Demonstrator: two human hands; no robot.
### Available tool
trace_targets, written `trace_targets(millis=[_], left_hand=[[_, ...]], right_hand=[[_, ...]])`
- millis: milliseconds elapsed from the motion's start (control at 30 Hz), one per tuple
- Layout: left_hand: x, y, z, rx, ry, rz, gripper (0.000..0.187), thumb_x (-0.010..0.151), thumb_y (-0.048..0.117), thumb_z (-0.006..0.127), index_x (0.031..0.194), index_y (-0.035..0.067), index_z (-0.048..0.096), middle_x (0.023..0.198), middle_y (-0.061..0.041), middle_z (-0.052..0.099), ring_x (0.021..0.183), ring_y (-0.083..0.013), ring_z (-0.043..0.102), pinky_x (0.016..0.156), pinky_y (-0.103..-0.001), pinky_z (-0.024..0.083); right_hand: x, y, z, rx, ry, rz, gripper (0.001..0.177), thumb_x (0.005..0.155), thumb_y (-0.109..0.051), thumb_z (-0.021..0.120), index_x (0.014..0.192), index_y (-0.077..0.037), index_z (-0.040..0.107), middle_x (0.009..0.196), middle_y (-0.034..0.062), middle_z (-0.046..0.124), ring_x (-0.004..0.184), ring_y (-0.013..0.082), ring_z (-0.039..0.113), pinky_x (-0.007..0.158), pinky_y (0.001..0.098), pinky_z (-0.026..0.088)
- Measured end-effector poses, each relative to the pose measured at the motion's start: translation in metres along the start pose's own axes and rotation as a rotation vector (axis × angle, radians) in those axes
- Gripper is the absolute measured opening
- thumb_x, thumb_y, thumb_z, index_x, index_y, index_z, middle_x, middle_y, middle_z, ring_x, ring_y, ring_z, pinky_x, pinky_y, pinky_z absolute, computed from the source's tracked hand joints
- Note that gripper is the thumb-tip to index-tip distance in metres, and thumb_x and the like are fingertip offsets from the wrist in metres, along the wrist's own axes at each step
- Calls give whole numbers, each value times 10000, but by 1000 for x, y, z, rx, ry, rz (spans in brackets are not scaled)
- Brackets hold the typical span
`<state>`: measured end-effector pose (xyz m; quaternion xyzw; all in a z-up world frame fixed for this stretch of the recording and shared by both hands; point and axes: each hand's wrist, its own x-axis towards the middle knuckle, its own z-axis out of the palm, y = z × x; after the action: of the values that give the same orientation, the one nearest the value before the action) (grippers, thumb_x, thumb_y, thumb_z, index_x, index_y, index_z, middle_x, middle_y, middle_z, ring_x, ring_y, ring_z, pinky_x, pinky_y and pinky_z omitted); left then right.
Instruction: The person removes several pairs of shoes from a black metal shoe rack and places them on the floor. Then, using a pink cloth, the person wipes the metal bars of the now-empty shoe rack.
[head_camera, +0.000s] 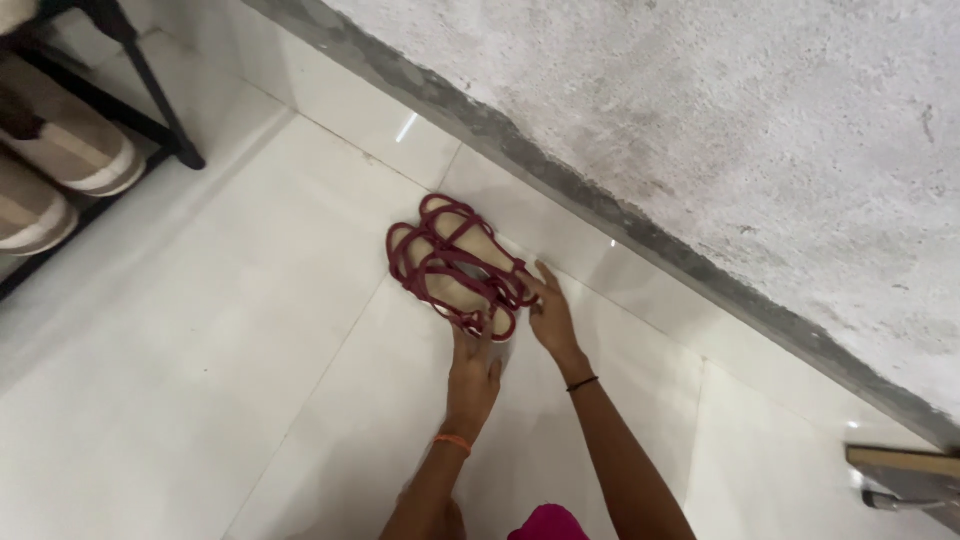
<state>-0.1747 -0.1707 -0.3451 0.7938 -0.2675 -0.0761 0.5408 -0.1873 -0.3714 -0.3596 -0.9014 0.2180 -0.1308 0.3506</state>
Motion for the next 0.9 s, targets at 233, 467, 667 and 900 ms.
trace_targets(millis=[233,467,667,900], left_hand=[[7,-6,-58,89,-57,-145,372,919,70,649,1288,111,676,1440,-121,619,1219,-315,648,1003,-404,555],[68,-11,-170,350,371,120,445,925,119,677,1343,-21,613,1432,-186,590,1350,-344,532,1142,-456,401],[106,43,-303,520,597,256,484,934,128,690,1365,-58,574,1473,-236,557,1404,-360,494,1172,-478,376],[134,112,-420,718,769,427,547,923,105,697,1411,-90,545,1512,-249,531,1439,-368,478,1204,-475,368]], right_hand=[[34,-86,4,-80,114,-216,500,902,56,569,1375,-97,623,1592,157,434,1487,379,375,1136,400,421],[65,-216,39,-54,50,-455,427,958,-27,599,1371,-125,642,1585,121,464,1510,378,349,1191,428,363],[96,-329,49,-25,17,-654,435,962,-83,621,1392,-145,631,1600,98,446,1523,366,320,1194,450,350],[138,-449,53,44,62,-830,456,943,-136,666,1397,-153,622,1593,92,446,1506,359,350,1173,439,373]])
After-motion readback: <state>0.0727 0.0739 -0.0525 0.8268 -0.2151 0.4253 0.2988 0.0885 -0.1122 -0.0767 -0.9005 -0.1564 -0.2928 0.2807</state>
